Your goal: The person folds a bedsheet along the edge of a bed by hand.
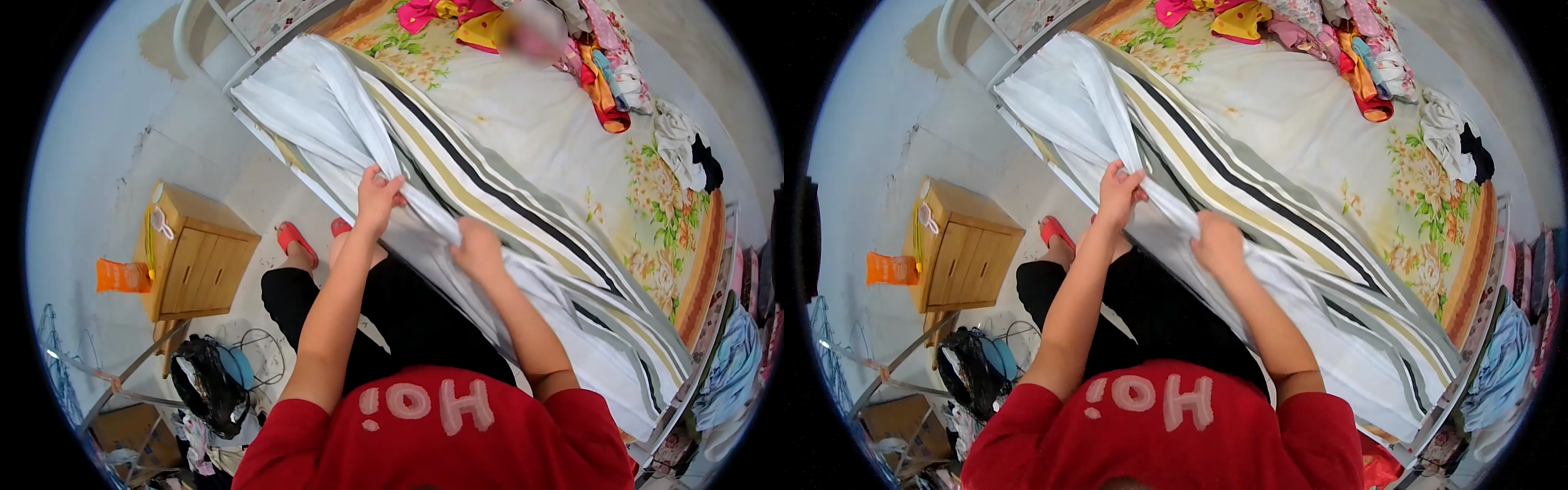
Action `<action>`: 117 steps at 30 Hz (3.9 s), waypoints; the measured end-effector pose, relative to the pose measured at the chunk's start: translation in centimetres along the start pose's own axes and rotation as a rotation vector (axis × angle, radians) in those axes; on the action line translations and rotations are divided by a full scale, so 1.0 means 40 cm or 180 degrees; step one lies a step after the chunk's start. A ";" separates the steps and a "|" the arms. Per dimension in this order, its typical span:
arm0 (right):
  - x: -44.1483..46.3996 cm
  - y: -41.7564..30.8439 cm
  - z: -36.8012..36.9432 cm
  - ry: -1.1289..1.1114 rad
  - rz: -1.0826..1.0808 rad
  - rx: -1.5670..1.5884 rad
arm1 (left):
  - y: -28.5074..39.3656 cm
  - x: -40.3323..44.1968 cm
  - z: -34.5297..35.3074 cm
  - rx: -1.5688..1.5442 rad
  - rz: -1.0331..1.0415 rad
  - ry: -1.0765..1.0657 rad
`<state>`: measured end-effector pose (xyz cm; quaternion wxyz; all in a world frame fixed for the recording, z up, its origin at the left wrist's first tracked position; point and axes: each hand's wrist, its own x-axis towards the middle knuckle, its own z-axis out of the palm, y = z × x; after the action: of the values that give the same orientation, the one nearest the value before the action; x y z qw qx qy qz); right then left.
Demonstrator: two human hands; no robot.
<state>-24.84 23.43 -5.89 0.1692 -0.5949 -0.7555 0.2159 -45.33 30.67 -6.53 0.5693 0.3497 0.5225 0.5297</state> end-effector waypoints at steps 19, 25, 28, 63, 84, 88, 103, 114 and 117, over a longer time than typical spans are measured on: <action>0.055 -0.003 -0.080 -0.0438 0.0043 -0.0019 | -0.001 -0.025 0.014 -0.0893 -0.1298 -0.0247; 0.006 -0.024 0.002 -0.0162 -0.0525 0.0376 | -0.026 -0.012 0.032 -0.1606 -0.1062 -0.0337; -0.011 -0.040 -0.001 -0.0472 -0.0157 0.0578 | -0.050 0.026 -0.003 -0.1685 -0.1336 -0.0116; -0.148 0.110 -0.180 -0.2302 -0.0248 0.0556 | 0.014 -0.071 -0.011 0.3321 0.2453 -0.0586; -0.037 0.436 -0.197 0.1961 0.1213 0.0391 | 0.062 0.018 0.268 0.3984 -0.0381 -0.2465; -0.054 0.402 -0.135 0.1403 0.1213 -0.0433 | -0.019 0.099 0.305 0.3578 0.2141 -0.1486; -0.207 0.413 -0.125 0.2164 0.1277 0.0226 | -0.073 0.222 0.314 0.4312 0.1698 -0.1976; -0.192 0.476 -0.148 0.2400 0.1505 -0.0272 | -0.061 0.223 0.347 0.3521 0.2665 -0.0898; -0.173 0.491 -0.150 0.2675 0.1396 -0.0374 | -0.120 0.256 0.331 0.3677 0.3315 -0.0913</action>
<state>-3.90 21.36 -11.15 0.3766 -0.7847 -0.4892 -0.0559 -32.50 41.72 -10.62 0.0381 0.8544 0.4055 0.3227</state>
